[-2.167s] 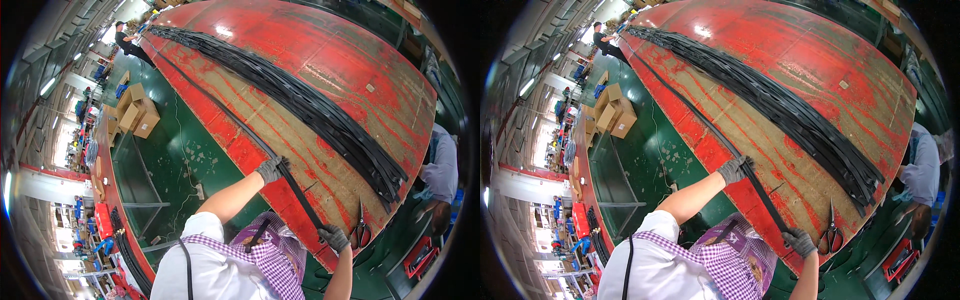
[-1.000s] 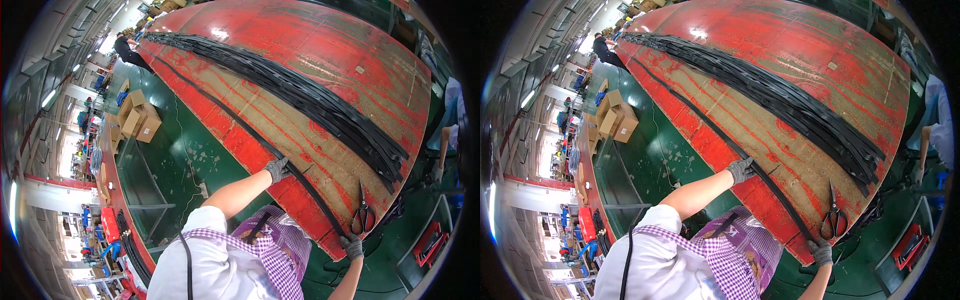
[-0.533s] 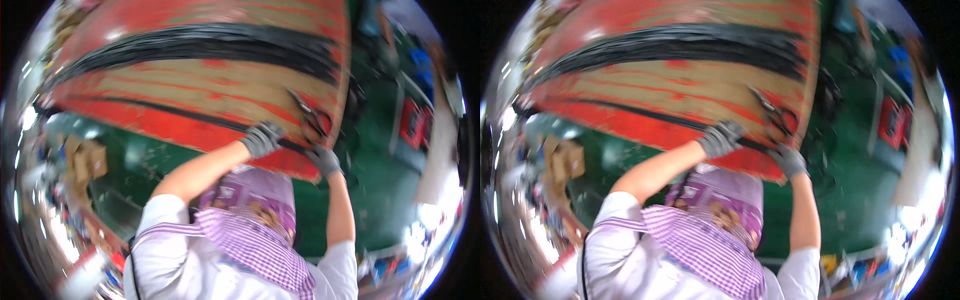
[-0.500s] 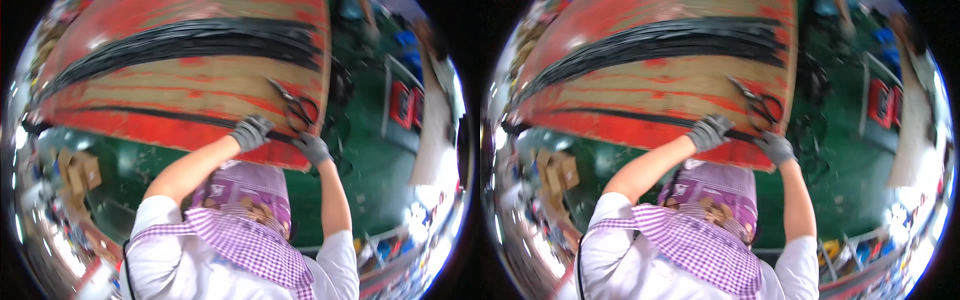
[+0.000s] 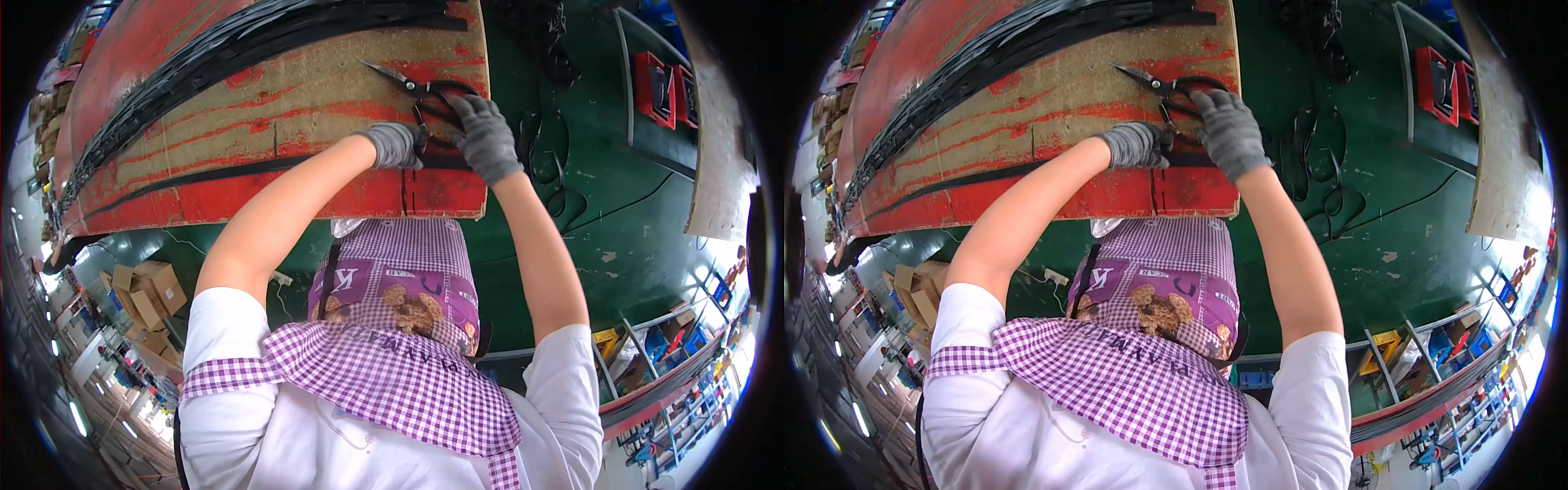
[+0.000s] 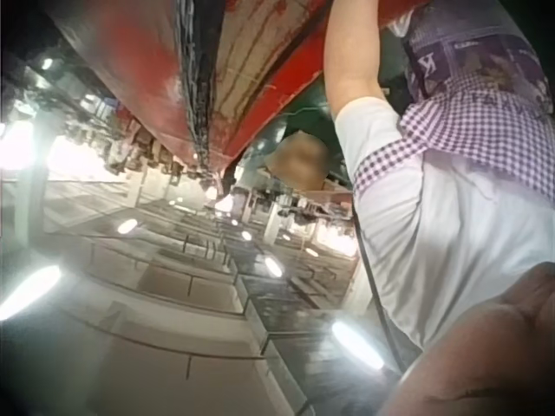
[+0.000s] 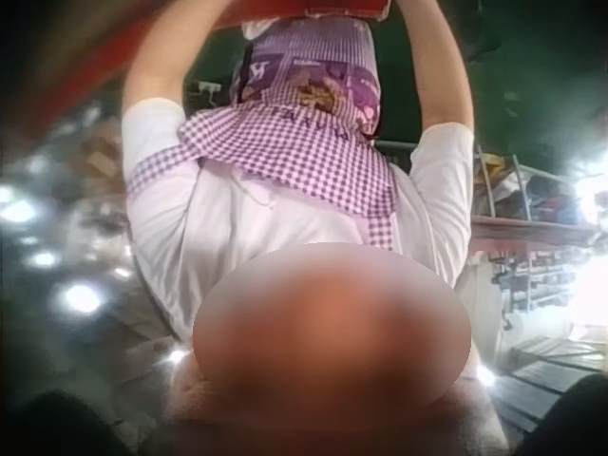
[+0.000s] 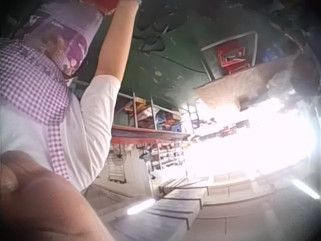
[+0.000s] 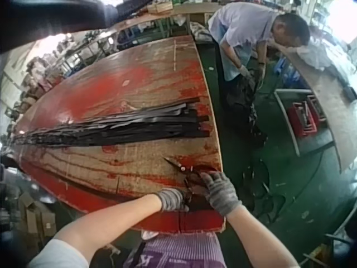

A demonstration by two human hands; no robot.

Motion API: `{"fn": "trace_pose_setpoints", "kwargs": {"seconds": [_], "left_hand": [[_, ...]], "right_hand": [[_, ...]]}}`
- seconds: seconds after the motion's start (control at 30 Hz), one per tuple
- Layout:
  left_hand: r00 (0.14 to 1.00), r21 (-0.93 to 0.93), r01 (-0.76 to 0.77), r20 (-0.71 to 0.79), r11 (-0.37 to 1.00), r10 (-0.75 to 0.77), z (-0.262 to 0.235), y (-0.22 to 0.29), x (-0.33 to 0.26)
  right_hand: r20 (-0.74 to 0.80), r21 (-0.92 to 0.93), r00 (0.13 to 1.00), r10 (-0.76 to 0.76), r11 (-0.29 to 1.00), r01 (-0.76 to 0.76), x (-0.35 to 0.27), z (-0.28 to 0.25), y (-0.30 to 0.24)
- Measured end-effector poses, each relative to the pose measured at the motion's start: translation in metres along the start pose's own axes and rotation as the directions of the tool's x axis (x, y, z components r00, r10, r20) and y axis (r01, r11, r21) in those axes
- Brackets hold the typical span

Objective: The person measures and cuts long black rubber strips or cables on a red workbench using shears. They repeatedly pull the material from a pile, align it, cut it to a specific length, and place the cut pieces into a blue bin. Other workers are visible in the background performing similar tasks.

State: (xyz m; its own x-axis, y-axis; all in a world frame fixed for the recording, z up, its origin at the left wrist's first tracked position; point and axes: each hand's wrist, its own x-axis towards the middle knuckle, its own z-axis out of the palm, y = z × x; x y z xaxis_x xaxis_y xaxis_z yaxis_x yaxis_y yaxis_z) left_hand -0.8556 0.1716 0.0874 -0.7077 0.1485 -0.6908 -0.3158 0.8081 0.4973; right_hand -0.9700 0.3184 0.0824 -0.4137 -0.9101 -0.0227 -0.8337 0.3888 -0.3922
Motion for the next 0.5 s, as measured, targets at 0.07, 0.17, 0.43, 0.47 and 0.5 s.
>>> {"fn": "trace_pose_setpoints", "kwargs": {"seconds": [0.07,0.17,0.43,0.47,0.5], "left_hand": [[0.999,0.042,-0.041,0.021,0.998,0.041,0.002,0.001,0.006],[0.995,0.182,-0.095,0.053,0.979,0.086,0.008,0.008,0.024],[0.974,0.346,-0.182,0.194,0.92,0.12,-0.022,0.049,0.035],[0.958,0.355,-0.227,0.247,0.907,0.143,-0.022,0.054,0.039],[0.935,0.362,-0.286,0.308,0.887,0.175,-0.022,0.058,0.046]], "right_hand": [[0.137,0.008,0.99,-0.038,0.999,0.037,0.016,0.009,0.002],[0.34,0.016,0.94,0.04,0.999,-0.048,0.038,0.004,0.006],[-0.069,0.64,0.897,0.436,0.71,-0.296,-0.057,-0.071,0.019],[0.049,0.881,0.836,0.546,0.371,-0.294,-0.094,-0.06,0.011],[0.161,0.98,0.743,0.65,-0.018,-0.197,-0.133,-0.051,0.001]]}}
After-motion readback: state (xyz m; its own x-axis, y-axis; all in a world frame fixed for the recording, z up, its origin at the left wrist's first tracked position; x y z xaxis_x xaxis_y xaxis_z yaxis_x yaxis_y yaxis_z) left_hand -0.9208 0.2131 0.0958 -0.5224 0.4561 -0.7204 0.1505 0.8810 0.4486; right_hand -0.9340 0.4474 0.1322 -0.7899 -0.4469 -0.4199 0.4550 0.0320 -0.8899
